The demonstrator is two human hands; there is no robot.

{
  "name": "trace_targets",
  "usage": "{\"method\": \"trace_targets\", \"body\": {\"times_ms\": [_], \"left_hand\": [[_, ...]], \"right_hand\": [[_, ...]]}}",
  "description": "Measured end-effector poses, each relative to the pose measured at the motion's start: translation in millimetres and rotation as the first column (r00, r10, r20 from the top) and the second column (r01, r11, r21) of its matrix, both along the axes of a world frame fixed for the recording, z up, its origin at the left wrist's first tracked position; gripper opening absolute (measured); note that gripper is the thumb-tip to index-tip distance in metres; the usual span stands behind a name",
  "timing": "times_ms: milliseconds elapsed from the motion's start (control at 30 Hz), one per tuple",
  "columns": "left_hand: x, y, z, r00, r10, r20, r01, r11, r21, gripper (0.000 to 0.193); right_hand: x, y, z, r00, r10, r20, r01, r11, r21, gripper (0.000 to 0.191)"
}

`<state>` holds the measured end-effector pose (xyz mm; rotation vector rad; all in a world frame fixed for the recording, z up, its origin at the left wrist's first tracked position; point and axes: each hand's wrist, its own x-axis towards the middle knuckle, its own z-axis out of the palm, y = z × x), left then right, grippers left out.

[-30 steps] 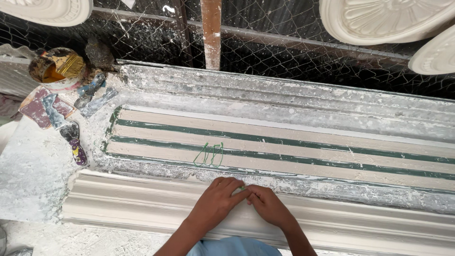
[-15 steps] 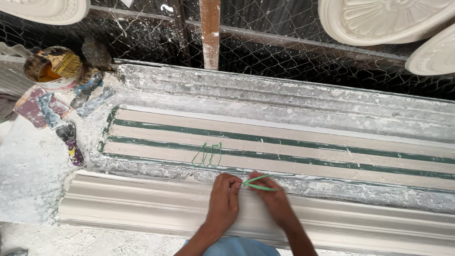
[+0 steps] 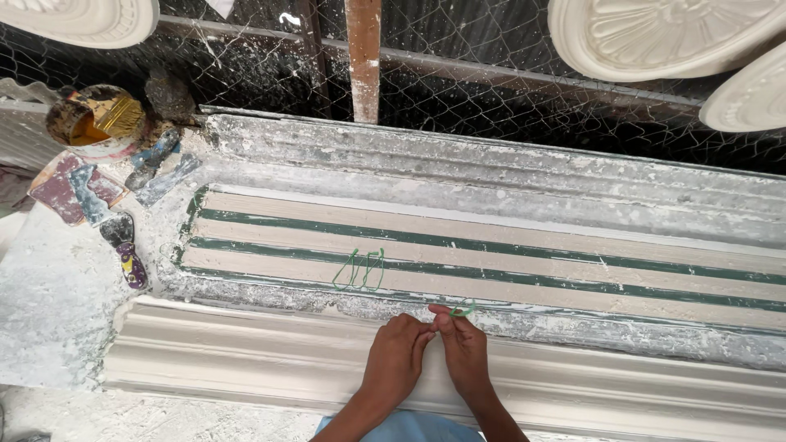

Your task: The person ties green plastic ties around a white decorative moulding, then uses a small metal tool to scrape and smooth the surface of a long white moulding with green stripes. The work is performed on a workbench in a workshop setting.

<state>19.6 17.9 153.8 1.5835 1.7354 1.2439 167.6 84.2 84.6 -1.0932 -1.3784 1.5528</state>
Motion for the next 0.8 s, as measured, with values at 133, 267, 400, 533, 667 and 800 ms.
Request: {"method": "trace_targets", "body": {"times_ms": [133, 267, 400, 533, 667, 800], "left_hand": [[-3.1, 0.7, 5.0, 0.975, -0.062, -0.214, 0.078, 0.994, 0.069, 0.011], [-13.5, -3.6, 20.8, 0.902, -0.032, -0.431, 0.188, 0.928, 0.323, 0.014], [-25.8, -9.2, 37.2, 0.815, -0.096, -0.571, 0.4, 0.807, 0.435, 0.019], [-27.7, -11.4, 40.8, 0.735, -0.227, -0.639, 0.564, 0.727, 0.392, 0.009], [-23.1, -14.8, 33.3, 0.722, -0.31, -0.619, 0.589, 0.745, 0.314, 0.003], [-15.3, -17.5, 24.8, 0.878, -0.336, -0.341, 0.442, 0.843, 0.307, 0.01]], "right_hand": [[-0.1, 4.3, 7.8, 0.979, 0.009, 0.203, -0.025, 0.997, 0.078, 0.032], [12.8, 15.6, 18.9, 0.941, 0.215, 0.263, -0.212, 0.976, -0.038, 0.03], [33.5, 34.7, 22.2, 0.819, 0.554, 0.15, -0.516, 0.825, -0.228, 0.028], [48.9, 43.5, 24.5, 0.58, 0.753, 0.311, -0.731, 0.65, -0.209, 0.017], [56.3, 42.6, 36.2, 0.442, 0.807, 0.391, -0.744, 0.574, -0.342, 0.02], [54.3, 37.3, 48.7, 0.601, 0.759, 0.251, -0.707, 0.651, -0.276, 0.019]]}}
